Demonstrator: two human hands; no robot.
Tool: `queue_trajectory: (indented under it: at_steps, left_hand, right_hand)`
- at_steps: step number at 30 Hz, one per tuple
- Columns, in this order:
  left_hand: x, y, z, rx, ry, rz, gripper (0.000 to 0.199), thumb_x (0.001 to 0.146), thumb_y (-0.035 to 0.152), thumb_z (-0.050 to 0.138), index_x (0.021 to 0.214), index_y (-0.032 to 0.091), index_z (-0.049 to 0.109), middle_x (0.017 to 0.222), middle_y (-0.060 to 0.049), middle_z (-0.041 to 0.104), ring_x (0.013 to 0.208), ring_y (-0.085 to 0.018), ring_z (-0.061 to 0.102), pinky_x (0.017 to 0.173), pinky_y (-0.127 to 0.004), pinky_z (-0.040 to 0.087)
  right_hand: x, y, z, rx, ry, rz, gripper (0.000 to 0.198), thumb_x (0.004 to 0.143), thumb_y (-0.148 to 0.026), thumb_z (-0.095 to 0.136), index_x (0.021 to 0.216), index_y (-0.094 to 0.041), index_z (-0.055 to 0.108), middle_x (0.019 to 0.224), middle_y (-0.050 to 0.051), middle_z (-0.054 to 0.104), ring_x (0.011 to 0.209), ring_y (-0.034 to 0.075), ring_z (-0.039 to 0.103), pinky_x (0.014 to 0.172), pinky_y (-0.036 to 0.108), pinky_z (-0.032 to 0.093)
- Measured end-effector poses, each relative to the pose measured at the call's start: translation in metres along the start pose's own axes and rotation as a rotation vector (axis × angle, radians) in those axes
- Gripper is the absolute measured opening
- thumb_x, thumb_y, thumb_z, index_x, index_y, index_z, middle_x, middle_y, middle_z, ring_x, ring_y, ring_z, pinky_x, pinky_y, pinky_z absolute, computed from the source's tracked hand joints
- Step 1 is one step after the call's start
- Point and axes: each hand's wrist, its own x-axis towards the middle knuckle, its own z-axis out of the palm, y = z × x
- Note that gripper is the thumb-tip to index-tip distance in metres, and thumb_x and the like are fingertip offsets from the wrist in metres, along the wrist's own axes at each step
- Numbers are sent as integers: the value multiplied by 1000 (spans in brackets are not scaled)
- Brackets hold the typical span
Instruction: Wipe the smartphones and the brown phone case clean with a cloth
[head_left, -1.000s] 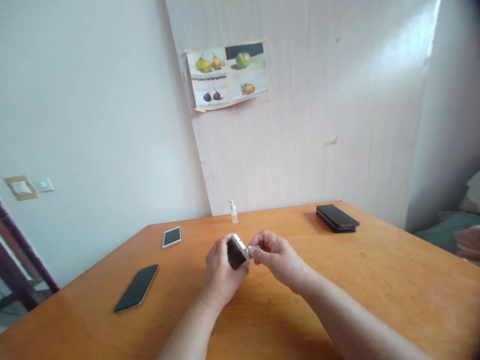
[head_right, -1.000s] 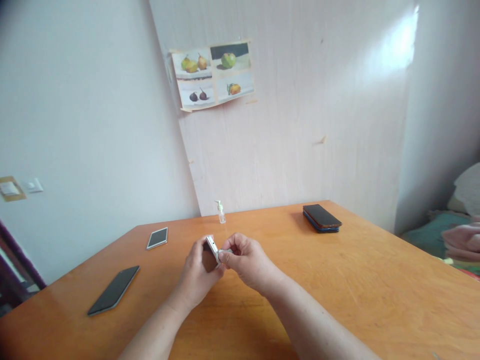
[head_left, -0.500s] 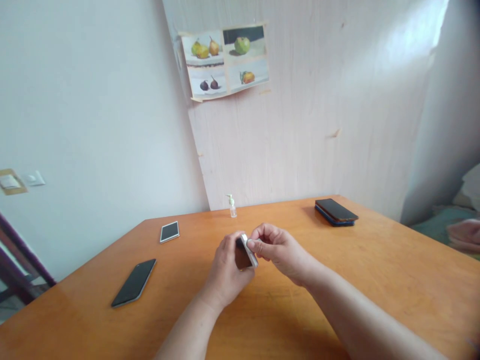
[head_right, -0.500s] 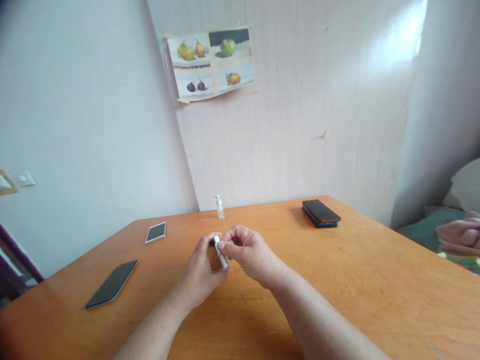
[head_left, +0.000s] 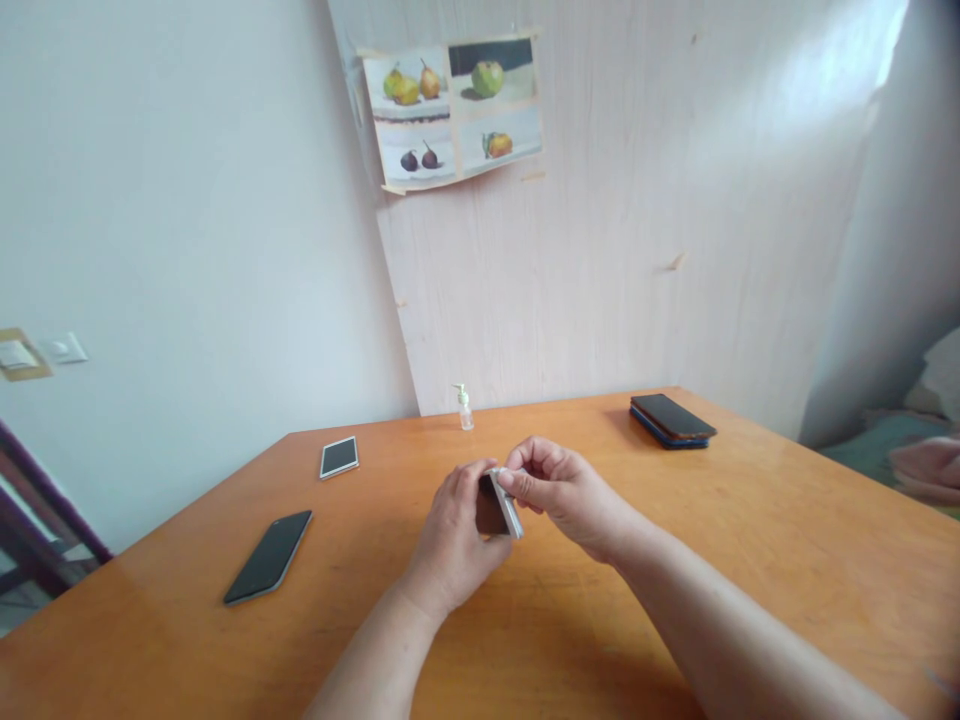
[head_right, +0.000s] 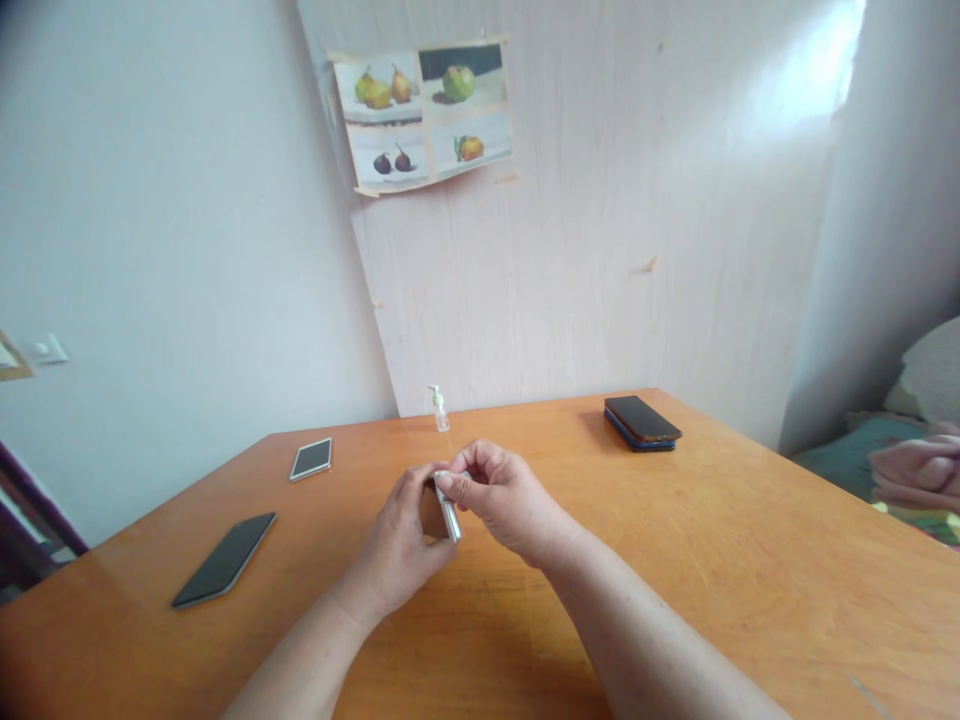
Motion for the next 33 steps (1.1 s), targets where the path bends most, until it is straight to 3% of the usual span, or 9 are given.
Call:
queue_trajectory:
  at_steps: [6, 14, 22, 27, 33]
  left_hand:
    - [1, -15, -7, -1, 167, -68, 67, 67, 20, 72, 127, 23, 42, 122, -10, 56, 114, -27, 56, 97, -44, 46]
    - [-1, 4, 0, 10, -29, 41, 63, 66, 9, 65, 124, 25, 45, 118, -7, 59, 111, -25, 57, 99, -43, 45]
    - [1, -12, -6, 4, 112, -22, 68, 65, 13, 68, 127, 24, 42, 116, -7, 58, 110, -25, 58, 96, -42, 47]
    - [-1, -3, -1, 53, -5, 24, 63, 67, 12, 66, 125, 25, 45, 116, -7, 62, 108, -25, 60, 96, -43, 46]
    - [-1, -1, -1, 161, 2, 12, 64, 67, 16, 67, 126, 26, 45, 118, -6, 63, 111, -27, 58, 98, -47, 42]
  right_hand:
    - [-4, 5, 4, -41, -136, 88, 36, 74, -47, 77, 79, -18, 57, 66, -4, 56, 61, 8, 47, 59, 22, 36]
    - [1, 3, -5, 10, -2, -19, 34, 77, -44, 76, 79, -18, 55, 66, -5, 52, 61, 8, 45, 58, 23, 34]
    - [-3, 5, 0, -33, -156, 78, 37, 73, -46, 78, 79, -17, 56, 66, -3, 56, 61, 9, 48, 59, 24, 35]
    - [1, 6, -7, -21, -54, 29, 36, 75, -46, 76, 79, -17, 56, 66, -4, 55, 61, 9, 47, 59, 24, 35]
    - [2, 5, -8, -37, -61, 59, 37, 75, -48, 76, 80, -17, 56, 67, -4, 55, 61, 9, 49, 59, 25, 36]
